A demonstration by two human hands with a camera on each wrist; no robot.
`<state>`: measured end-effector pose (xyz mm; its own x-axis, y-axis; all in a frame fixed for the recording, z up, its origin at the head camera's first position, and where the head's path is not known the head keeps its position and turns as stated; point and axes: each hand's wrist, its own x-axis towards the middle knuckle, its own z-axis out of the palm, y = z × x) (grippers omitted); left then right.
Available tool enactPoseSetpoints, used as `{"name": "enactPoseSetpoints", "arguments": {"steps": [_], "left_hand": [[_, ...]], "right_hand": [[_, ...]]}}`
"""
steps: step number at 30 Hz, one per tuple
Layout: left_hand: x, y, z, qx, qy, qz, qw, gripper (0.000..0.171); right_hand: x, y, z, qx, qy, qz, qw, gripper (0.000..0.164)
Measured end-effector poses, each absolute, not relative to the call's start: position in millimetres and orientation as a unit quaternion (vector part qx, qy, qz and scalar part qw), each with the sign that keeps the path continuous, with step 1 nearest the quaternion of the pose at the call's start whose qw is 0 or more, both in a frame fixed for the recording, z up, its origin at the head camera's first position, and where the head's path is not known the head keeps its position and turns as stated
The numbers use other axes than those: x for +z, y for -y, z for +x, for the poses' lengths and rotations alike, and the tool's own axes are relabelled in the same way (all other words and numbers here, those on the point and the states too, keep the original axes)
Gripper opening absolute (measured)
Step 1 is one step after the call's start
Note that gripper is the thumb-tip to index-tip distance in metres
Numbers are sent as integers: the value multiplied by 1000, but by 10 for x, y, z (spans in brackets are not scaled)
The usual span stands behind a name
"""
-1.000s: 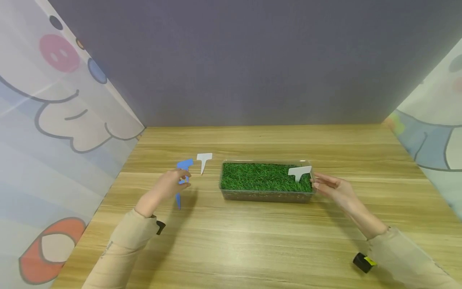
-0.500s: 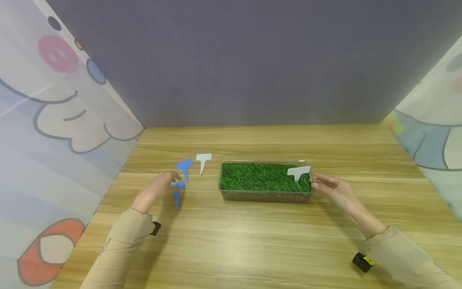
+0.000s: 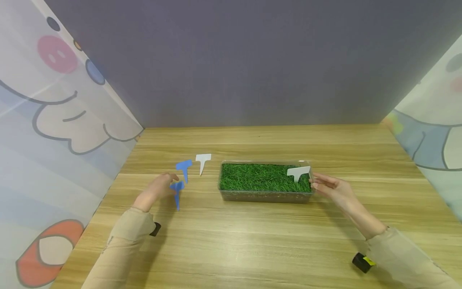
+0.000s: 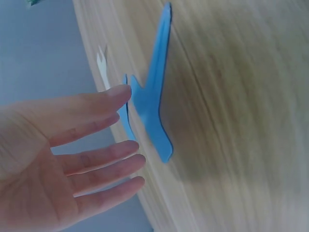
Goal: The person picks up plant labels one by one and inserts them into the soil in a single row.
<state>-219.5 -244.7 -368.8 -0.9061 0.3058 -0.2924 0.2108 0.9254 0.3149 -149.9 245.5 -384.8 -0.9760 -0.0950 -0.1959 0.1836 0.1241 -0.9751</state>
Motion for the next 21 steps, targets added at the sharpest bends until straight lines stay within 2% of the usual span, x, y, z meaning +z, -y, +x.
{"name": "enactPoseSetpoints", "arguments": {"steps": [5,21], "left_hand": [[-3848,2531,-2272,144,-964,153,164,49],[-3828,2446,-2284,143,-963,125,193,51]], "right_hand": [[-3857,-2448,-1501,-652,-751,29,103,58],[-3849,-2442,-1496,-661,-742,30,104,59]]}}
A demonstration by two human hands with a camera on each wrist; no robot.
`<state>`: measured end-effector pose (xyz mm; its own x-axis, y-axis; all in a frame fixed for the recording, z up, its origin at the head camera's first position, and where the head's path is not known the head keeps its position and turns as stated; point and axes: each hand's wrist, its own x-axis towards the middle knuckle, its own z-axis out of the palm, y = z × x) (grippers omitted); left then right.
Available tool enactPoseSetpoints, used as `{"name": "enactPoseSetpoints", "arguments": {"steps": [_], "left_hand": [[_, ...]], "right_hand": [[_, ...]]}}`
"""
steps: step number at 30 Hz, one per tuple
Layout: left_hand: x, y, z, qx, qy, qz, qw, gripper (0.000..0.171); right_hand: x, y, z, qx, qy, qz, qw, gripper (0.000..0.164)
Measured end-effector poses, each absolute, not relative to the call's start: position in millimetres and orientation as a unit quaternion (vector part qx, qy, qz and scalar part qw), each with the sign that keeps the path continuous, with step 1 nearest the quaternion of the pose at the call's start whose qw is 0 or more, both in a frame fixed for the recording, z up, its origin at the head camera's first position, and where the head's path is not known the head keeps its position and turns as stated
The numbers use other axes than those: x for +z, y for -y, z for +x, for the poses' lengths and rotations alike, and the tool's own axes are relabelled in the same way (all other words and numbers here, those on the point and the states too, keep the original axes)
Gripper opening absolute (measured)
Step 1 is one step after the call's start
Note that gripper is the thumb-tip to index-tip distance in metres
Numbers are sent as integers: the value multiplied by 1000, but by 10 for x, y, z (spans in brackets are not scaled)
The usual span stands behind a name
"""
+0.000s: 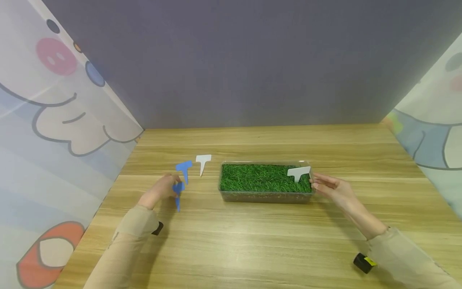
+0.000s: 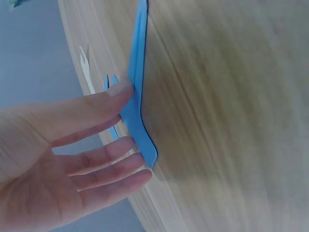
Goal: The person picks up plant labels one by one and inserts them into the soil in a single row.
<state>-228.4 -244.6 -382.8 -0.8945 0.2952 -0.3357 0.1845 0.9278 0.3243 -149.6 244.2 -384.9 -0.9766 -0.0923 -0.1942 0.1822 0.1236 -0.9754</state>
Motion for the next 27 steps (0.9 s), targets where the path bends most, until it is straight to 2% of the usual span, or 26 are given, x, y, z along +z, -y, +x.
{"name": "enactPoseSetpoints", "arguments": {"steps": [10,17,27], "left_hand": [[-3807,2474,-2358,161,-950,127,237,51],[-3785,2461,-2369,155,-950,140,234,50],[-3794,2453,-2365,153,-955,113,229,52]], "right_hand": [[-3851,-2445,-1494,-636,-764,34,107,58],[-3852,-2440,-1494,-648,-754,33,106,57],[-3854,-2441,-1493,-646,-756,26,99,57]]}}
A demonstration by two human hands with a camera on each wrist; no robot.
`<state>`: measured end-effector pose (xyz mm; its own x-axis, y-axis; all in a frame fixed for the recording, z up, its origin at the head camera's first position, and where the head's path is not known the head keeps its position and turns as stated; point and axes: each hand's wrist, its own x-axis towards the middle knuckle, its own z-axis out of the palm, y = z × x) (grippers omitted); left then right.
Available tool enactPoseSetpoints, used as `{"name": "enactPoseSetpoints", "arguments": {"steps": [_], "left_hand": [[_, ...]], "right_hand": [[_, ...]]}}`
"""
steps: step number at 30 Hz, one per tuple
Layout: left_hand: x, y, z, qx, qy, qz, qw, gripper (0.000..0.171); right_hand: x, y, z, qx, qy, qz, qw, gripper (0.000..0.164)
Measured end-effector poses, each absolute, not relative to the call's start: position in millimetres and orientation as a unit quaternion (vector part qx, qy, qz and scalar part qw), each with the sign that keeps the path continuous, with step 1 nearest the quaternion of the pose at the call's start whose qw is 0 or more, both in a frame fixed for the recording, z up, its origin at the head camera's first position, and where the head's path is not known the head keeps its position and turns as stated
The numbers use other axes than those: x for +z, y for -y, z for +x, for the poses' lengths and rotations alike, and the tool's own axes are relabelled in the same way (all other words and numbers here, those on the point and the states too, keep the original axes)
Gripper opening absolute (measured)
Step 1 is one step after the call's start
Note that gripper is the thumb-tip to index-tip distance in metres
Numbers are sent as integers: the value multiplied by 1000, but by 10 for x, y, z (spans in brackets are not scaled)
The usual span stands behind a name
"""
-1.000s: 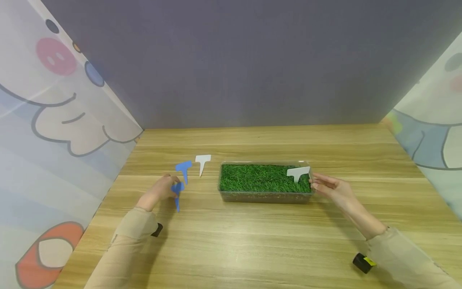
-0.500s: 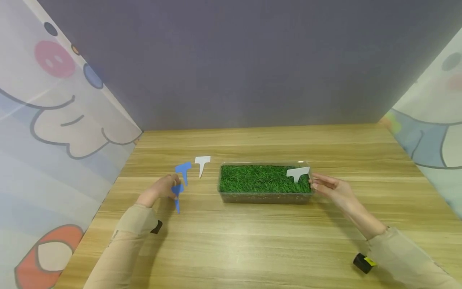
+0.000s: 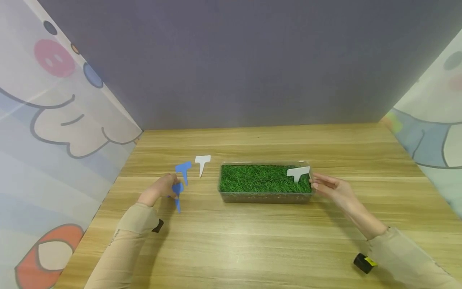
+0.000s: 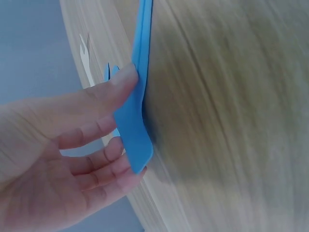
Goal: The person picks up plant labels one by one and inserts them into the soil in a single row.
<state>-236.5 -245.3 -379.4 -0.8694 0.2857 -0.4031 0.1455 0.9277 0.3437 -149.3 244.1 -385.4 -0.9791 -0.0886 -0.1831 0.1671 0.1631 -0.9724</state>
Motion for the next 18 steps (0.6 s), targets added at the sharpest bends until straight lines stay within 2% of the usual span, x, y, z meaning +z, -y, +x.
{"name": "enactPoseSetpoints", "arguments": {"steps": [7,18], "left_hand": [[-3816,2473,-2364,146,-958,104,224,45],[-3813,2461,-2309,146,-962,98,208,49]], "right_hand": [[-3860,-2452,-1497,-642,-760,24,100,58],[-3858,-2450,-1492,-655,-748,25,99,57]]}}
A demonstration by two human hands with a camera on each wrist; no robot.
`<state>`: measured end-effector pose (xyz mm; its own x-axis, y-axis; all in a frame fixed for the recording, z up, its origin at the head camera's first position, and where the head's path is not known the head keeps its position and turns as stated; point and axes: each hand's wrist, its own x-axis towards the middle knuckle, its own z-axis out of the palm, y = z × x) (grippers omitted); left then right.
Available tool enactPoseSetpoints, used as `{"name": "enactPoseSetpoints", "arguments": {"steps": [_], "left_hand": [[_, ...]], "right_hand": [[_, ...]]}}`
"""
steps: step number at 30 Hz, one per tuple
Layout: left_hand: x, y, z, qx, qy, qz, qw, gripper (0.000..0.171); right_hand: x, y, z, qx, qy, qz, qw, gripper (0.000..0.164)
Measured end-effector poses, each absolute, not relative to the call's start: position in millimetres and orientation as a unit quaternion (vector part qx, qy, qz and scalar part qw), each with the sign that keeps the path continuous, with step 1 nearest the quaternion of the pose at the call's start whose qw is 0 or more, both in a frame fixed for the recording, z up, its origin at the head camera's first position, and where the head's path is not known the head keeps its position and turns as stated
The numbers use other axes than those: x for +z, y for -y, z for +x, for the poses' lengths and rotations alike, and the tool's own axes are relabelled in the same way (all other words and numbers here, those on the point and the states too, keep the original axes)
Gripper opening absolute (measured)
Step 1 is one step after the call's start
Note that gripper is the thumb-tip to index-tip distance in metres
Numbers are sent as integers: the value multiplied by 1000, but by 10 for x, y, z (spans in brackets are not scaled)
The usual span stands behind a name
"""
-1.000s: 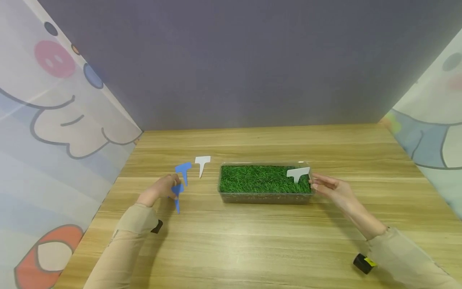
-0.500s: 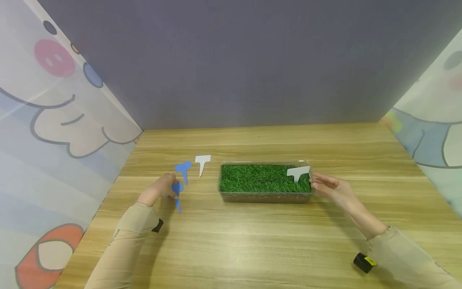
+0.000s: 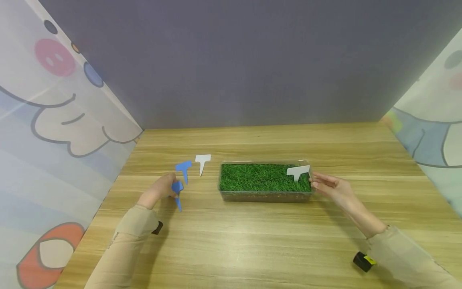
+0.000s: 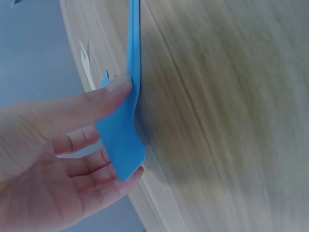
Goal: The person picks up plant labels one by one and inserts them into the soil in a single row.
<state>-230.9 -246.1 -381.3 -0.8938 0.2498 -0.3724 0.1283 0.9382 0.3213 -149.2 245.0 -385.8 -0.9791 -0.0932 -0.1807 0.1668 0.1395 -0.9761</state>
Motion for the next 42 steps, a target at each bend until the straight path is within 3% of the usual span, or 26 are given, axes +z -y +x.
{"name": "enactPoseSetpoints", "arguments": {"steps": [19,32,42], "left_hand": [[-3751,2516,-2307,170,-961,125,181,43],[-3645,2525,-2313,221,-950,190,112,14],[-3593,2545,-2306,279,-932,184,141,12]], "right_hand": [[-3841,-2447,-1496,-639,-763,21,101,57],[-3851,-2450,-1492,-637,-764,22,99,57],[-3858,-2448,-1493,-646,-757,24,99,57]]}}
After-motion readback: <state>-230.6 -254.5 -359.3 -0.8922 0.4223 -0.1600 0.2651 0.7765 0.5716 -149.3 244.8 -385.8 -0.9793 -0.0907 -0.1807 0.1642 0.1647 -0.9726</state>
